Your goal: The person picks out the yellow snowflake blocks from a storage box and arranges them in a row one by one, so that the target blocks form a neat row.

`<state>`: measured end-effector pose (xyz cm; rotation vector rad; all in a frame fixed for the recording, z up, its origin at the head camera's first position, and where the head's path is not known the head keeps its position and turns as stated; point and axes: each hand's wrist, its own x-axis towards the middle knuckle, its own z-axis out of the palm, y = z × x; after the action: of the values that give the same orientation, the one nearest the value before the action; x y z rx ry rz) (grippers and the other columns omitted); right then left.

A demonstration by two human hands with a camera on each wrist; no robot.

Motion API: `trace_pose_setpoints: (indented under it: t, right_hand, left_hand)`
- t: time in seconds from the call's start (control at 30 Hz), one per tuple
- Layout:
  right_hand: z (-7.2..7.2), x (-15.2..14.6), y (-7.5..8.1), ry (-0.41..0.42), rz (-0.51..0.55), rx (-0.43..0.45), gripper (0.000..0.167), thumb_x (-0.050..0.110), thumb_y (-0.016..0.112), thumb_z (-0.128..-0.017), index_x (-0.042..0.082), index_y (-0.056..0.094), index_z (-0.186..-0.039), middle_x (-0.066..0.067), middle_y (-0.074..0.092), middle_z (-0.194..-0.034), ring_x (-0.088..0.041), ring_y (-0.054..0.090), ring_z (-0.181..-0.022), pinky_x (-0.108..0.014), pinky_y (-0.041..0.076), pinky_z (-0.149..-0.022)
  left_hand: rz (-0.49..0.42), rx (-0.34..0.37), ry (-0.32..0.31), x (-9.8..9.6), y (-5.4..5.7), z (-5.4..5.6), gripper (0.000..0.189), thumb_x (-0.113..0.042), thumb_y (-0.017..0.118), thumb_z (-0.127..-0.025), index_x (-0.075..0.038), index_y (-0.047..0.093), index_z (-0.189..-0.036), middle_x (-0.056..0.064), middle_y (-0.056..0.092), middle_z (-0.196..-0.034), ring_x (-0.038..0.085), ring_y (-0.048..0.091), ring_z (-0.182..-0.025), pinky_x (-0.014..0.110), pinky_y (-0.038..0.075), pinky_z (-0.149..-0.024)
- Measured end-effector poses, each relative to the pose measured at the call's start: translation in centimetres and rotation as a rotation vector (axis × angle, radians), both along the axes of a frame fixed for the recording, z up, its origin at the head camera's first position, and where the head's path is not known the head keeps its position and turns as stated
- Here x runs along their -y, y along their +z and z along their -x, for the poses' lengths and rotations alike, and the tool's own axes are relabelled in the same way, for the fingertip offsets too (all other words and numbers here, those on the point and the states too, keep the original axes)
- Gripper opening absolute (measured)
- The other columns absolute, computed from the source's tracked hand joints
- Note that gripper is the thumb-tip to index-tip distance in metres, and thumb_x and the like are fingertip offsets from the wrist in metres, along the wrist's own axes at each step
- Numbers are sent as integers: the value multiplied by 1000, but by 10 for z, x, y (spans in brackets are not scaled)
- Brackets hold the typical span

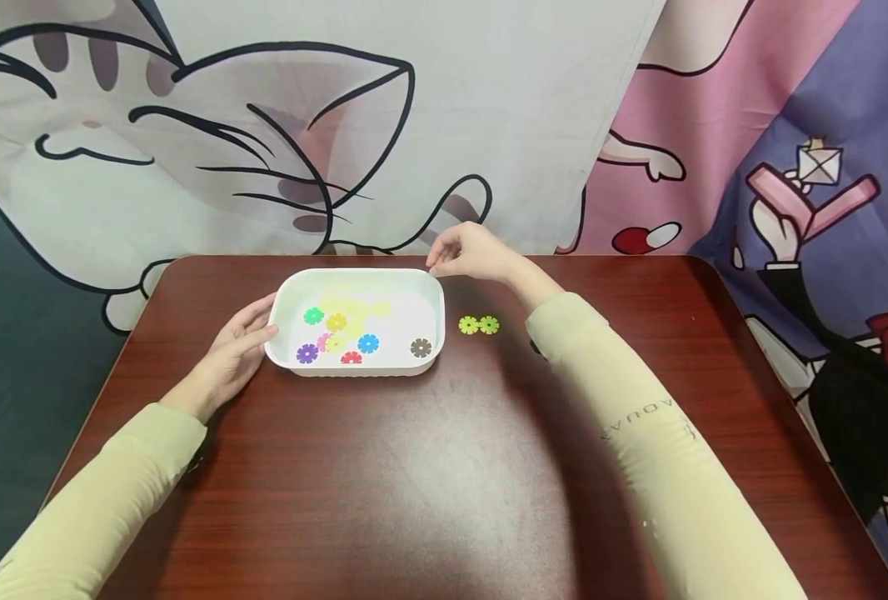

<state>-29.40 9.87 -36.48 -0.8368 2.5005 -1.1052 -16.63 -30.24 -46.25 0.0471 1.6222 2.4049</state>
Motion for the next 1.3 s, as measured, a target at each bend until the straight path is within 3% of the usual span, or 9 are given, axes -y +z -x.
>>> trace_pose_setpoints:
  t: [0.23,0.4,0.67,0.87,1.13,1.3]
  right_hand:
    - [-3,39,2,59,6,1,8,9,80,-94,4,78,-100,-8,76,-96,-17,69,-90,-23,55,-84]
    - [-8,64,-5,83,17,24,8,9,81,-94,5,78,-99,-8,76,-96,-17,68,-90,-22,56,-84]
    - [-20,98,-20,130,34,44,8,9,81,-94,5,77,-100,-6,75,-94,-14,68,-87,-20,56,-82]
    - [-30,118,-34,170,39,52,10,7,81,-93,2,78,-102,-8,76,-96,-13,68,-86,-17,55,-81]
    - [-40,135,-45,211,44,66,13,5,81,-93,-3,78,-103,-12,77,-97,-13,67,-85,-14,54,-80]
    - [-42,140,-54,225,39,74,10,4,81,-93,-1,78,-101,-12,76,-95,-10,64,-81,-13,53,-77]
  left_hand:
    - [15,-2,0,1,0,0,45,2,55,-107,-19,53,-147,-8,56,-144,0,62,-126,15,55,-102]
    - [42,7,-1,1,-1,1,48,0,55,-107,-18,50,-151,-1,47,-155,-1,60,-128,14,53,-103]
    - [74,25,8,0,0,3,47,-1,56,-107,-20,51,-149,1,44,-158,-3,60,-127,13,53,-104]
    - [67,19,9,0,0,2,49,-1,56,-107,-16,47,-152,0,47,-155,-2,60,-127,14,53,-103]
    - [32,5,16,1,-1,1,45,2,57,-106,-18,53,-146,-11,58,-139,-1,62,-126,15,54,-103]
    - [36,6,16,2,-2,1,45,2,57,-106,-19,53,-146,-11,58,-140,-1,62,-126,15,54,-103]
